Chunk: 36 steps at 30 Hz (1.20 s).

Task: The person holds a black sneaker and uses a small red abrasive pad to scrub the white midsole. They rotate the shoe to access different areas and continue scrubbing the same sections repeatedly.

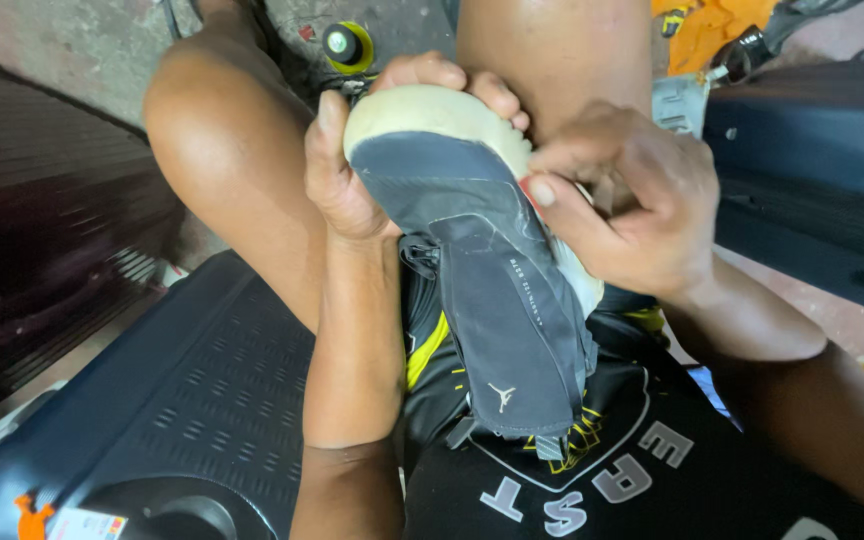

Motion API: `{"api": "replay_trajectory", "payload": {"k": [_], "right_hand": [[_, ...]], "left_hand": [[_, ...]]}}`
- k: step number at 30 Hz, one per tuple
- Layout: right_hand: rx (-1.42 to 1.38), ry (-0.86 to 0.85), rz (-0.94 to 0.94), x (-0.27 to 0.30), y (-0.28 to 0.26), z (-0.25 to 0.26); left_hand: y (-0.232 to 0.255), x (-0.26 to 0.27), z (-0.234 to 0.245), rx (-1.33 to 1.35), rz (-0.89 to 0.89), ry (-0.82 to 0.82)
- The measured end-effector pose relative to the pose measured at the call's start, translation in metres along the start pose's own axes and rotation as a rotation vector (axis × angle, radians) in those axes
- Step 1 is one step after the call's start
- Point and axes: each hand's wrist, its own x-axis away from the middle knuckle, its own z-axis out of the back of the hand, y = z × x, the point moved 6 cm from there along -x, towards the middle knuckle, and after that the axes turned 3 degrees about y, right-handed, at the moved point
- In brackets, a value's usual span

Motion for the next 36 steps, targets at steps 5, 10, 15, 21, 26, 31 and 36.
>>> {"api": "replay_trajectory", "payload": {"k": [5, 10, 15, 21, 26, 31, 36], "right_hand": [[0.063, 0.038, 0.055, -0.002, 0.004, -0.001], [-0.155, 0.099, -0.077, -0.014, 0.007, 0.003], [0.177, -0.038, 0.141, -0.014, -0.01, 0.013], [0.155, -0.049, -0.013, -0.007, 0.002, 0.018], [-0.271, -0.006, -0.276, -0.022, 0.018, 0.01], [-0.452, 0.021, -0.271, -0.035, 0.036, 0.002], [-0.422, 0.003, -0.158, -0.03, 0.027, 0.002]], "left_hand": [[-0.004, 0.002, 0.001, 0.064, 0.023, 0.0], [-0.004, 0.003, -0.002, 0.09, 0.03, 0.025], [-0.004, 0.0, 0.001, 0.1, 0.046, 0.071], [-0.003, -0.002, -0.003, 0.098, 0.051, 0.059], [0.0, -0.006, -0.004, 0.078, 0.108, 0.104], [-0.002, -0.015, -0.005, 0.073, 0.165, 0.139], [-0.004, -0.015, -0.004, 0.071, 0.177, 0.185]]}}
